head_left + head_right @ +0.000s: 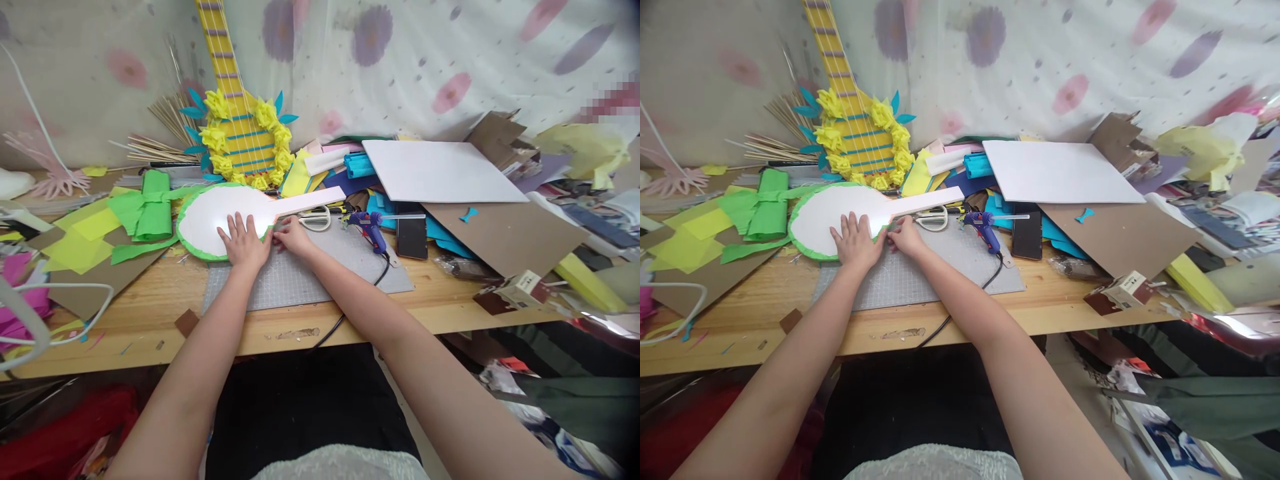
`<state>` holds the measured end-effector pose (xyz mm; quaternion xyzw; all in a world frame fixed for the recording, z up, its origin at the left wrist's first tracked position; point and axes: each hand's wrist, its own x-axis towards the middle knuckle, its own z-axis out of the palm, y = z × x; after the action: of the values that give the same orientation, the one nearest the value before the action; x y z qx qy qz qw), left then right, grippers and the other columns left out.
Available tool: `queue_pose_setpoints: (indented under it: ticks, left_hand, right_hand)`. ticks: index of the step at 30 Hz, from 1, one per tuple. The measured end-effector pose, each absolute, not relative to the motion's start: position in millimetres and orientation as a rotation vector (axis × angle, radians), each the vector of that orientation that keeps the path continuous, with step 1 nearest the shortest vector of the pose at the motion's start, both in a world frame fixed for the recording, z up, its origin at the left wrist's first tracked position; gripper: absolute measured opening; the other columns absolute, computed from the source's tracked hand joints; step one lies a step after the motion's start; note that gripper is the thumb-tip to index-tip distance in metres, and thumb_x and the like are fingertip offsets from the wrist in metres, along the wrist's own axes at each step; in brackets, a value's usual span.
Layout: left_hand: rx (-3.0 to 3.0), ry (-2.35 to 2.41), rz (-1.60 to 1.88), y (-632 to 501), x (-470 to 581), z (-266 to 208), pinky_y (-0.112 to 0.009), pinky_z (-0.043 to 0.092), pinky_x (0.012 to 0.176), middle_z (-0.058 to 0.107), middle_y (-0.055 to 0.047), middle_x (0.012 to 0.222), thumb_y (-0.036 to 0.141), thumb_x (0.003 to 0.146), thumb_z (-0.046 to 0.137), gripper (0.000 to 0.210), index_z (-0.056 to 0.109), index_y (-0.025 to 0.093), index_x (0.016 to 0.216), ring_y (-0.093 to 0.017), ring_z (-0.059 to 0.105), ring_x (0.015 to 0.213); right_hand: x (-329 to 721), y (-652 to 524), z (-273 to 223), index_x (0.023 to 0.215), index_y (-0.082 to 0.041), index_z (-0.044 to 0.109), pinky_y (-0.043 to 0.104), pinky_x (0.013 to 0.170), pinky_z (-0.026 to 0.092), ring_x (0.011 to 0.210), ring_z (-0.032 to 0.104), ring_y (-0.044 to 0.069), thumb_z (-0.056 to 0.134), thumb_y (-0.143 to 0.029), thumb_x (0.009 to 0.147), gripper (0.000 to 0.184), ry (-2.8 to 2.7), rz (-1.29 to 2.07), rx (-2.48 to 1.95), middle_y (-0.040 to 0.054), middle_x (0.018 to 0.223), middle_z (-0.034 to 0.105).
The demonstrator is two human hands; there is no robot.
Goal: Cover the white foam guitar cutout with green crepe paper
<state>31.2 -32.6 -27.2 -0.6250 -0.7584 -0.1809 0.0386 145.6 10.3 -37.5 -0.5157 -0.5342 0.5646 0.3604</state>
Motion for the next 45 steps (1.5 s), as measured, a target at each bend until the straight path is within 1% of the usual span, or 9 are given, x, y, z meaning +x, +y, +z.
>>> queue_pose_setpoints:
  ticks: [6,16,22,27,34,36,40,42,45]
  left_hand:
    - [-1.939,-2.357,-0.51,-31,32,-24,-0.06,0.005,0.114,0.023,-0.019,0.154,0.05,0.089,0.029,0.066,0.037,0.011,0.142,-0.034,0.011,0.145]
    - [-1.993,-2.358,-0.415,-32,28,-23,-0.059,0.005,0.114,0.02,-0.017,0.155,0.045,0.092,0.023,0.063,0.033,0.011,0.144,-0.034,0.009,0.145]
    - [-2.008,-2.349,-0.432,-32,26,-23,-0.058,0.007,0.115,0.021,-0.017,0.155,0.041,0.093,0.022,0.06,0.033,0.011,0.144,-0.033,0.01,0.145]
    - [-2.006,-2.355,-0.486,-32,24,-22,-0.057,0.008,0.115,0.024,-0.015,0.154,0.037,0.094,0.017,0.058,0.035,0.012,0.143,-0.032,0.013,0.145]
    - [-2.067,-2.373,-0.48,-32,20,-18,-0.057,0.007,0.115,0.024,-0.016,0.154,0.04,0.094,0.017,0.061,0.035,0.009,0.143,-0.032,0.012,0.145]
    - [-2.101,-2.34,-0.443,-33,18,-17,-0.057,0.007,0.115,0.022,-0.018,0.155,0.044,0.092,0.026,0.064,0.033,0.007,0.144,-0.033,0.011,0.145]
    - [-2.111,-2.336,-0.402,-34,17,-17,-0.058,0.009,0.115,0.02,-0.018,0.155,0.041,0.091,0.029,0.063,0.032,0.008,0.144,-0.033,0.01,0.145]
    - [-2.105,-2.337,-0.398,-34,17,-18,-0.058,0.009,0.115,0.02,-0.018,0.155,0.04,0.091,0.028,0.062,0.032,0.008,0.144,-0.033,0.01,0.145]
    - [-2.105,-2.322,-0.4,-34,18,-18,-0.058,0.008,0.115,0.02,-0.017,0.155,0.038,0.092,0.026,0.061,0.031,0.008,0.145,-0.033,0.01,0.145]
  right_hand:
    - [145,15,-28,0.086,-0.024,0.027,0.02,0.047,0.053,0.057,0.059,0.008,0.056,-0.016,0.088,0.03,-1.219,1.561,-1.253,-0.0066,0.069,0.054]
    - [128,28,-34,0.093,-0.023,0.033,0.025,0.037,0.043,0.04,0.05,0.01,0.066,-0.032,0.082,0.035,-1.535,1.108,-1.525,-0.0043,0.07,0.055]
    - [132,28,-36,0.097,-0.021,0.036,0.024,0.045,0.043,0.039,0.05,0.011,0.04,-0.044,0.095,0.023,-1.605,1.121,-1.494,-0.0055,0.061,0.055]
    - [135,23,-39,0.1,-0.022,0.032,0.024,0.053,0.044,0.048,0.052,0.011,0.064,-0.039,0.08,0.042,-1.714,1.036,-1.42,-0.0082,0.068,0.053]
    - [124,25,-38,0.095,-0.022,0.035,0.031,0.071,0.047,0.073,0.061,0.018,0.066,-0.042,0.077,0.04,-1.66,0.796,-1.611,-0.0004,0.077,0.058]
    - [123,27,-37,0.091,-0.022,0.035,0.03,0.069,0.048,0.072,0.061,0.018,0.062,-0.046,0.08,0.038,-1.635,0.803,-1.608,-0.0002,0.074,0.058]
    - [129,30,-36,0.091,-0.024,0.032,0.025,0.051,0.045,0.046,0.054,0.013,0.04,-0.049,0.093,0.026,-1.591,1.093,-1.511,-0.0061,0.059,0.052]
    - [134,29,-37,0.092,-0.024,0.031,0.023,0.046,0.042,0.042,0.051,0.011,0.044,-0.044,0.093,0.024,-1.623,1.184,-1.418,-0.0088,0.057,0.05]
    - [137,25,-37,0.094,-0.024,0.03,0.021,0.045,0.041,0.041,0.05,0.01,0.062,-0.04,0.083,0.037,-1.725,1.139,-1.355,-0.0108,0.058,0.05]
